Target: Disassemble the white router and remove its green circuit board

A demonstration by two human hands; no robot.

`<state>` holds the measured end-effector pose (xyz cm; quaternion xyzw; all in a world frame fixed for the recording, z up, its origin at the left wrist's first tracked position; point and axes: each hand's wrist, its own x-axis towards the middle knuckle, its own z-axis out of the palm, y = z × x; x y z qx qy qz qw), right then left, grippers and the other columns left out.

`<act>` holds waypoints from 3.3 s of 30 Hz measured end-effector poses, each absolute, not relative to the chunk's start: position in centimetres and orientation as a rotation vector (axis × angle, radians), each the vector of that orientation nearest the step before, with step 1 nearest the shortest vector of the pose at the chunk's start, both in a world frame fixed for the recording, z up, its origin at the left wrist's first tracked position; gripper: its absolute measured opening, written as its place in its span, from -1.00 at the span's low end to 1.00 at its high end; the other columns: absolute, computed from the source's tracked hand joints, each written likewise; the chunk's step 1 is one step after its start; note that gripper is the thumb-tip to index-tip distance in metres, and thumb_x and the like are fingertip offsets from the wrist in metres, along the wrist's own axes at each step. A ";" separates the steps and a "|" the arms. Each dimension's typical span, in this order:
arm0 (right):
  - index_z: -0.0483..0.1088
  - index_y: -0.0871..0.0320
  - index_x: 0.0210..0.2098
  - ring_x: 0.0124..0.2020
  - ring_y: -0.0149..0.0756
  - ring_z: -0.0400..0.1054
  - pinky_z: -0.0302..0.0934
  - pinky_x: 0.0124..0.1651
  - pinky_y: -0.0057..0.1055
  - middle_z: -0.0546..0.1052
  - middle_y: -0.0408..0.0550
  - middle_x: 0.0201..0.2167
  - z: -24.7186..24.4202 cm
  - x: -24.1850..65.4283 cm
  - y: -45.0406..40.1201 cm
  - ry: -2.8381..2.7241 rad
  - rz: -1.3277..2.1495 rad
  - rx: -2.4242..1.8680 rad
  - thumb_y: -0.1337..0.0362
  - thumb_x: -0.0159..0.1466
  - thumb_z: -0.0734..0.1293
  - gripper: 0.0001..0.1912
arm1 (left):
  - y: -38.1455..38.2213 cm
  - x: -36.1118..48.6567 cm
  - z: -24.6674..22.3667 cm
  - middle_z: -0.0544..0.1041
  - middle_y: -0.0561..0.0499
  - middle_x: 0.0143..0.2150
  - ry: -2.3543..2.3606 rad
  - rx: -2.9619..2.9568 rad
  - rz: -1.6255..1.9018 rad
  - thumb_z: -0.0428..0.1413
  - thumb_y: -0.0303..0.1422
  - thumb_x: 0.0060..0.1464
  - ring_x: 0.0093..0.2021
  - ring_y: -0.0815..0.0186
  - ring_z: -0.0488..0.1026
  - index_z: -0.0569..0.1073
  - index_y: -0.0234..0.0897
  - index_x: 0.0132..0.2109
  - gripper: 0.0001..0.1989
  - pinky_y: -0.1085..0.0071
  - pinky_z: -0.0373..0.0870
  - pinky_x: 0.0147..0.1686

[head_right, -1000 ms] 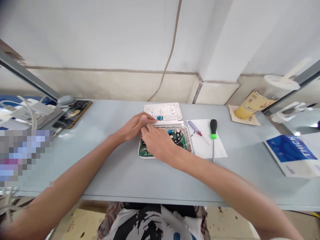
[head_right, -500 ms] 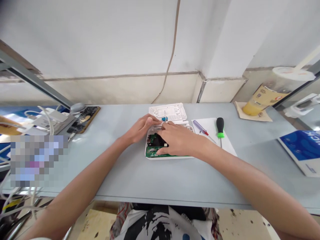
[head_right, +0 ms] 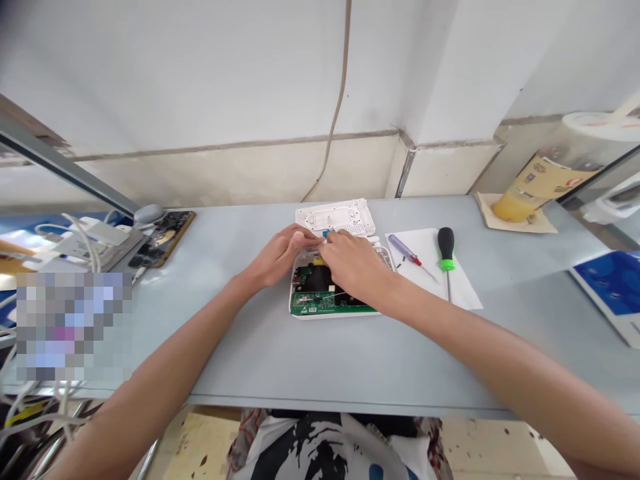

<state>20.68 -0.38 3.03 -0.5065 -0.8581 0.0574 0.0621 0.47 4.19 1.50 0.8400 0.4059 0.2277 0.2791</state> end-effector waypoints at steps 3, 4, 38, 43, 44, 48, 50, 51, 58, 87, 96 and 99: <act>0.48 0.19 -0.25 -0.05 0.03 0.45 0.09 -0.32 -0.21 0.54 0.15 -0.18 2.9 20.8 -0.3 -2.585 0.138 -1.535 0.50 0.39 0.25 -0.81 | 4.1 0.5 1.5 0.62 -0.16 0.02 1.084 2.263 0.617 -0.40 0.15 0.46 0.15 0.06 0.47 0.67 -0.26 0.04 -0.15 0.10 0.39 0.20; 0.47 0.19 -0.24 -0.05 0.02 0.44 0.07 -0.33 -0.21 0.54 0.15 -0.18 3.0 20.9 -0.3 -2.580 0.137 -1.532 0.51 0.37 0.26 -0.82 | 4.1 0.6 1.5 0.62 -0.17 0.02 1.083 2.265 0.619 -0.39 0.14 0.46 0.15 0.06 0.46 0.67 -0.26 0.02 -0.15 0.09 0.38 0.20; 0.59 0.12 -0.22 -0.19 -0.18 0.54 0.43 -0.05 -0.16 0.67 -0.02 -0.26 4.4 26.0 3.3 -1.683 1.123 -1.299 0.19 0.29 0.52 -0.85 | 4.0 1.4 3.9 0.61 -0.08 0.05 0.861 1.420 0.758 0.34 -0.08 0.15 -0.09 0.19 0.60 0.42 -0.11 0.33 -0.34 0.33 0.51 -0.16; 0.59 0.08 -0.27 -0.23 -0.14 0.53 0.43 -0.11 -0.15 0.67 -0.01 -0.30 3.8 25.8 3.5 -1.763 1.015 -1.268 0.12 0.24 0.54 -0.81 | 3.3 2.0 3.7 0.58 0.00 -0.26 0.919 1.204 0.698 0.40 -0.32 0.03 -0.29 0.32 0.52 0.56 -0.22 0.16 -0.47 0.42 0.41 -0.30; 0.59 0.08 -0.28 -0.23 -0.13 0.53 0.43 -0.11 -0.14 0.67 -0.01 -0.29 3.9 25.8 3.5 -1.830 0.980 -1.264 0.11 0.25 0.53 -0.82 | 3.3 2.1 3.7 0.58 0.01 -0.27 0.919 1.174 0.702 0.39 -0.36 0.00 -0.30 0.32 0.51 0.58 -0.24 0.11 -0.51 0.43 0.41 -0.30; 0.61 0.08 -0.26 -0.24 -0.13 0.53 0.40 -0.10 -0.12 0.68 -0.01 -0.25 4.3 26.7 3.1 -2.060 0.844 -1.279 0.11 0.30 0.47 -0.83 | 3.2 2.2 4.1 0.59 0.00 -0.29 0.929 1.067 0.730 0.35 -0.45 -0.09 -0.33 0.31 0.50 0.59 -0.28 -0.02 -0.58 0.41 0.42 -0.33; 0.61 0.08 -0.25 -0.24 -0.17 0.53 0.40 -0.08 -0.15 0.68 -0.03 -0.25 4.3 27.7 2.5 -2.024 0.826 -1.280 0.11 0.30 0.47 -0.82 | 3.1 2.1 4.4 0.58 0.01 -0.32 0.947 1.051 0.743 0.34 -0.47 -0.14 -0.36 0.31 0.49 0.58 -0.27 -0.05 -0.58 0.42 0.41 -0.36; 0.61 0.08 -0.25 -0.23 -0.18 0.54 0.41 -0.07 -0.17 0.68 -0.04 -0.24 4.2 28.2 2.1 -1.974 0.841 -1.277 0.10 0.30 0.47 -0.81 | 3.0 2.0 4.6 0.58 0.02 -0.33 0.956 1.048 0.741 0.34 -0.48 -0.16 -0.37 0.31 0.48 0.57 -0.26 -0.06 -0.57 0.42 0.40 -0.38; 0.64 0.07 -0.14 -0.10 -0.21 0.55 0.45 -0.05 -0.25 0.69 -0.02 -0.11 2.2 31.7 -0.3 -1.783 0.972 -1.134 0.14 0.32 0.46 -0.81 | 2.4 1.1 5.2 0.62 0.04 -0.33 0.985 1.064 0.725 0.34 -0.48 -0.19 -0.41 0.31 0.49 0.55 -0.23 -0.05 -0.54 0.42 0.40 -0.39; 0.39 -0.09 0.31 -0.18 -0.27 0.47 0.52 -0.28 -0.34 0.49 0.01 0.11 2.0 30.8 -3.1 -1.722 1.092 -1.215 0.03 0.31 0.50 -0.38 | 1.9 1.4 3.9 0.53 0.07 -0.32 0.961 1.168 0.671 0.17 -0.55 -0.31 -0.40 0.33 0.37 0.51 -0.18 -0.03 -0.43 0.44 0.25 -0.41; 0.39 -0.09 0.25 -0.08 -0.22 0.52 0.55 -0.14 -0.28 0.47 0.01 0.21 1.6 31.3 -2.6 -1.788 1.178 -1.133 0.01 0.28 0.53 -0.41 | 1.5 1.2 4.2 0.53 0.08 -0.25 0.985 1.151 0.627 0.14 -0.51 -0.30 -0.35 0.34 0.36 0.48 -0.16 -0.02 -0.43 0.44 0.23 -0.38; 0.42 -0.05 0.12 -0.16 -0.30 0.49 0.52 -0.25 -0.35 0.45 0.00 0.20 1.6 31.0 -2.7 -1.772 1.134 -1.134 0.03 0.29 0.52 -0.53 | 1.3 1.2 4.4 0.53 0.07 -0.21 0.986 1.149 0.608 0.13 -0.50 -0.30 -0.31 0.34 0.36 0.47 -0.16 -0.03 -0.45 0.43 0.24 -0.35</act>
